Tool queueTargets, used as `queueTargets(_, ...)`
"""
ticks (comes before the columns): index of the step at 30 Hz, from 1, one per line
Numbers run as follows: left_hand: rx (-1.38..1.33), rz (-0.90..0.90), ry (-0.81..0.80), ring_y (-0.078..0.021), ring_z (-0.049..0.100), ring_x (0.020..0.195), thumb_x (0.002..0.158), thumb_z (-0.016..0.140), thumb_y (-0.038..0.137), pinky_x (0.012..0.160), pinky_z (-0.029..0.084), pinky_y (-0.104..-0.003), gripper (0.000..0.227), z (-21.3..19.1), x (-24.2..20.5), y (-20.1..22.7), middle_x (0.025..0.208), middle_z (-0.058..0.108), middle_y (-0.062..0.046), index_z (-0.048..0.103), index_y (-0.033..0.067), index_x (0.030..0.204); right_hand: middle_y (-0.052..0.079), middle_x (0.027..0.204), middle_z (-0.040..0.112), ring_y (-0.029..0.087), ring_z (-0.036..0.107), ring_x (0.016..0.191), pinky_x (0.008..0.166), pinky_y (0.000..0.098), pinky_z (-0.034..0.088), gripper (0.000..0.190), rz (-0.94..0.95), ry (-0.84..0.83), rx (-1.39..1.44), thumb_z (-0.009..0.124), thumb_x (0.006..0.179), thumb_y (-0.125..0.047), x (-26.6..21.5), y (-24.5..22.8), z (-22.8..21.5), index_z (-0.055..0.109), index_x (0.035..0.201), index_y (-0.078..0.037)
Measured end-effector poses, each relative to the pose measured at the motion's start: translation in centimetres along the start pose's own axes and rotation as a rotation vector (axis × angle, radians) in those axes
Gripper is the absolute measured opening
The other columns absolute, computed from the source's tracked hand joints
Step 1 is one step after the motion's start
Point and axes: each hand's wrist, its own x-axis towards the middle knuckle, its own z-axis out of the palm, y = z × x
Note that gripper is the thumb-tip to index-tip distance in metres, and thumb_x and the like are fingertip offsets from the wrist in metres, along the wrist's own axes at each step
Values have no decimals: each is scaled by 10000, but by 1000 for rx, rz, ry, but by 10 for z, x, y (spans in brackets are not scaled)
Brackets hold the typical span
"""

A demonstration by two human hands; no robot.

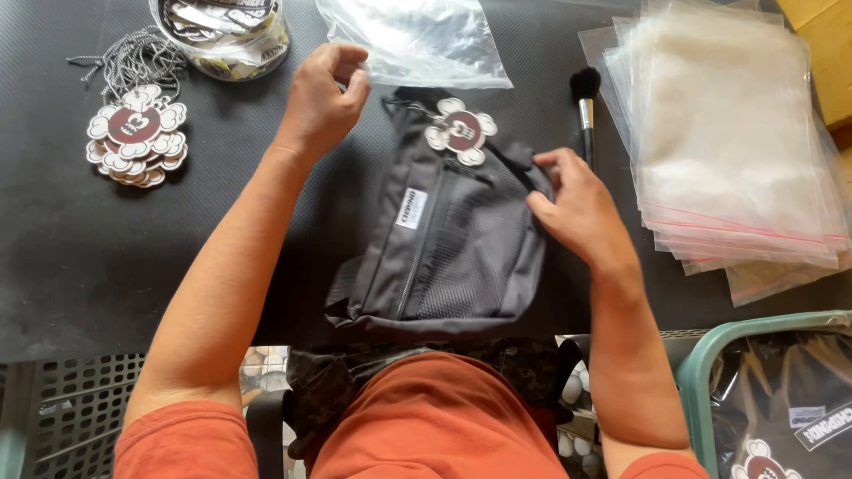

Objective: The person attaches a decorative keychain to a black bag, then uses a brush to dust the bag's surface. They place the bag into a clear plastic zip-lock bag, insert a small paper tag, and seal the package.

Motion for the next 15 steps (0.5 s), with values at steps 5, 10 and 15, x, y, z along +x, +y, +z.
queueTargets(5, -112, -109, -129, -94, 609, 837, 931, 759, 167, 778, 528, -234, 287, -8, -15, 1, 1017, 669, -37, 612, 93, 1166, 66, 1094, 634, 256, 651, 953, 855, 429, 488, 443, 109, -133, -223, 627, 853, -302, -24, 3, -23, 581, 1274, -173)
queueTargets(10, -241, -132, -141, -88, 642, 872, 1000, 739, 184, 799, 554, -216, 222, -10, -20, -8, 1036, 683, -45, 621, 102, 1170, 110, 1057, 538, 306, 623, 836, 751, 492, 483, 377, -114, 71, -273, 639, 980, -396, 32, 0, -31, 665, 1254, -139)
queueTargets(15, -298, -207, -90, -29, 646, 701, 1012, 730, 212, 686, 521, -184, 132, -6, -19, -26, 767, 678, 0, 677, 104, 1066, 139, 1324, 484, 323, 454, 1254, 1137, 463, 349, 533, -401, -39, -247, 668, 931, -116, 122, -12, -12, 602, 1456, -180)
